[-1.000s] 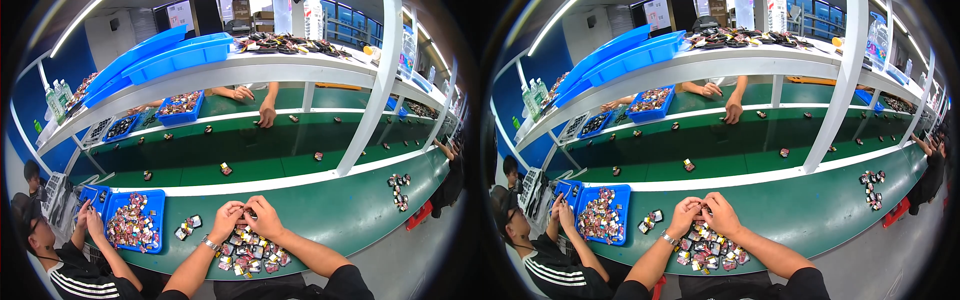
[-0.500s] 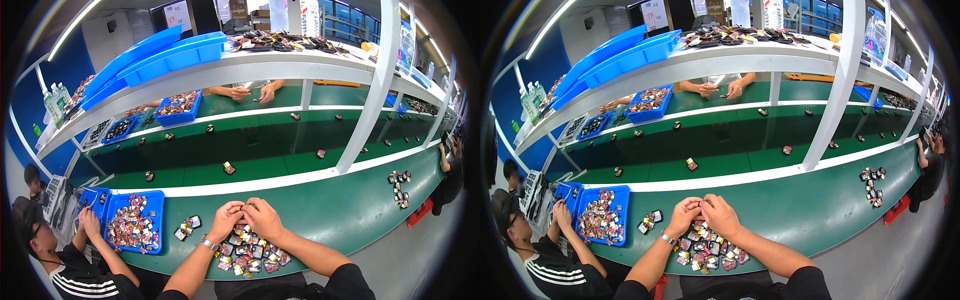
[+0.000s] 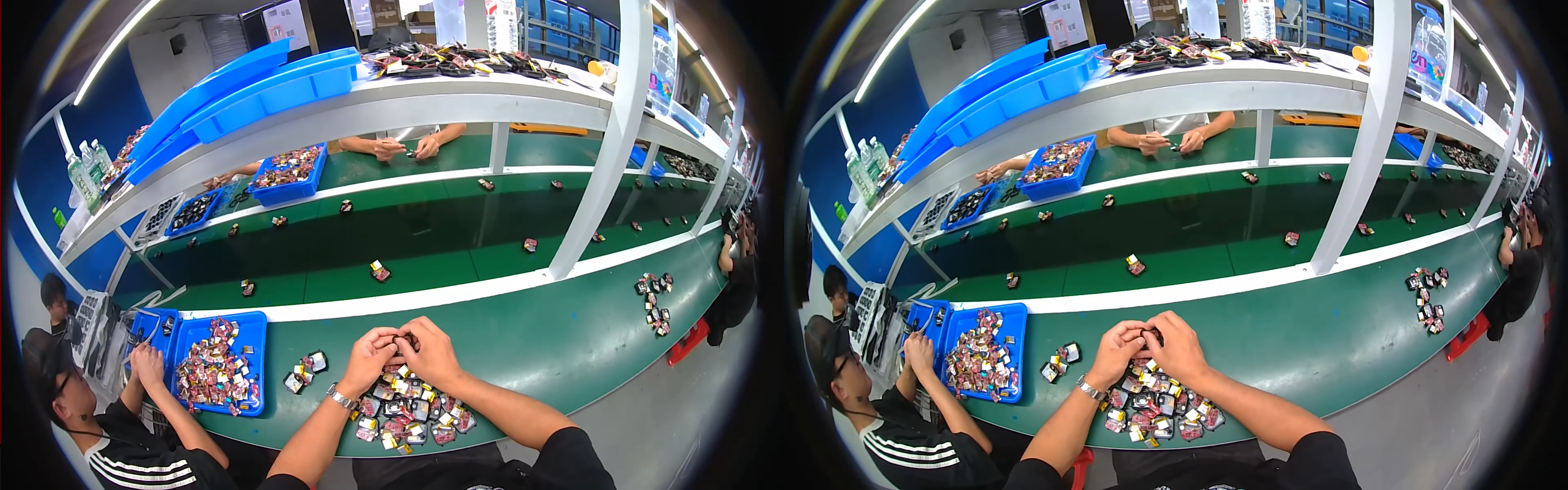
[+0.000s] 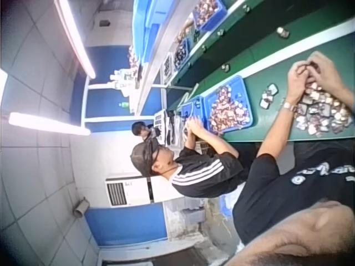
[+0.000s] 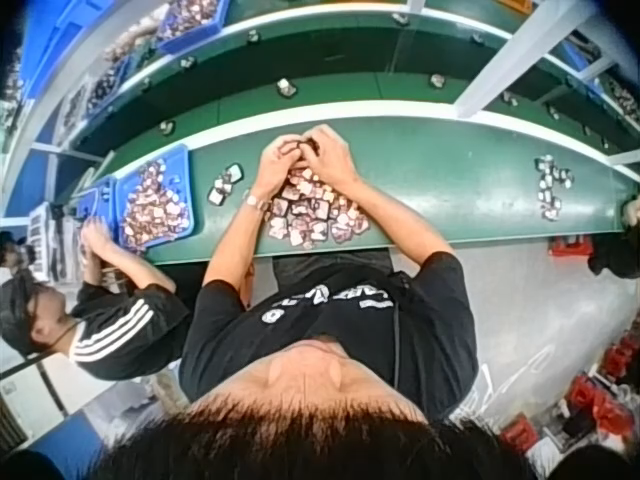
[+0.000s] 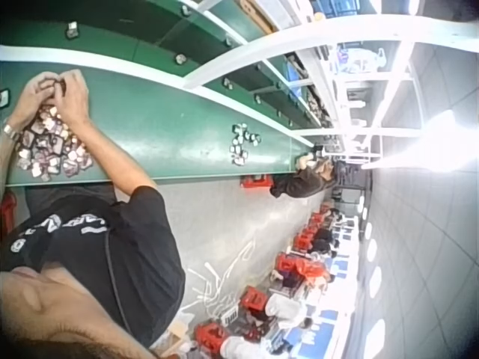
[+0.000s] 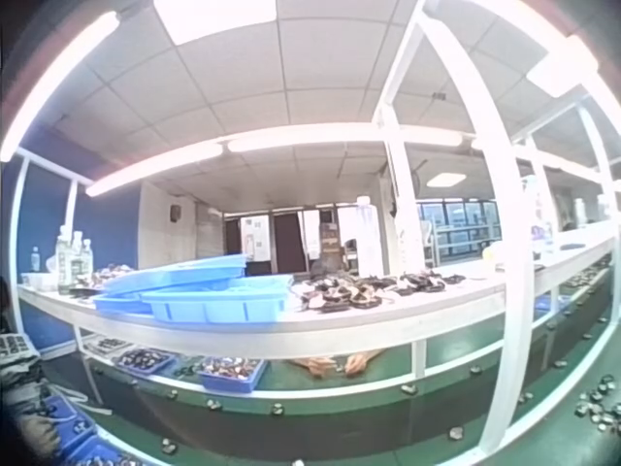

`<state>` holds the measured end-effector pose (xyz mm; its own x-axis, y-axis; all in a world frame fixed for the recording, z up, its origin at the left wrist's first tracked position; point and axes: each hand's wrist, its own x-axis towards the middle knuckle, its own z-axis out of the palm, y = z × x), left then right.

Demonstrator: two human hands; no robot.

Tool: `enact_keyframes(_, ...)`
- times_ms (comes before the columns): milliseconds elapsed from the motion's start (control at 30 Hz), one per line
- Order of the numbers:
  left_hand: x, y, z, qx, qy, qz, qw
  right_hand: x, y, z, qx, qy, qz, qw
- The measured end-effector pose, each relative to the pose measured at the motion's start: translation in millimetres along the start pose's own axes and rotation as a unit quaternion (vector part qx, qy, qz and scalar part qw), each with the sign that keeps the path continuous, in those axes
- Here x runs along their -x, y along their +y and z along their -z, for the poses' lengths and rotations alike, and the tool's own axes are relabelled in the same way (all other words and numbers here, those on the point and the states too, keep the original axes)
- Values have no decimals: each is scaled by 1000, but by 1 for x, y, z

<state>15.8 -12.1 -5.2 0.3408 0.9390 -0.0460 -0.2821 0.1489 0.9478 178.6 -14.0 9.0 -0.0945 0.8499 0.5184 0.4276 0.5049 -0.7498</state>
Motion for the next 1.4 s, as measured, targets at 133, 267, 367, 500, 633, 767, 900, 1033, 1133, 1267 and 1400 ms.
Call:
enact_keyframes(133,-1,-1,-1,-10,0,1,1000,0,4,-1,-21,-6,-33,999)
enact_keyframes(267,0,2,-2,10,27,5,1000,-12,9,6,-76,-58,-49,994)
enact_keyframes(367,0,8,-7,30,89,-71,993,-48,34,10,-131,-5,-185,974)
enact_keyframes(500,-11,0,18,-68,165,-142,974,-115,104,28,-17,105,-193,976)
enact_keyframes(633,-16,-2,23,-28,164,-136,977,-134,142,38,275,76,-143,948)
enact_keyframes(767,-8,-2,29,-38,178,-133,974,-128,90,-17,209,22,-80,974)
enact_keyframes(900,-11,0,24,-36,163,-114,979,-120,89,-46,211,-25,-84,973)
enact_keyframes(1033,-15,1,26,-21,166,-103,981,-115,94,-31,74,-53,-105,990)
enact_keyframes(1133,-10,5,35,-13,178,-75,981,-80,50,-7,14,-141,-18,990)
enact_keyframes(1267,-6,20,32,18,-9,29,999,-43,5,30,3,-230,65,971)
enact_keyframes(1400,1,21,27,0,-43,65,997,-30,-15,33,18,-259,74,963)
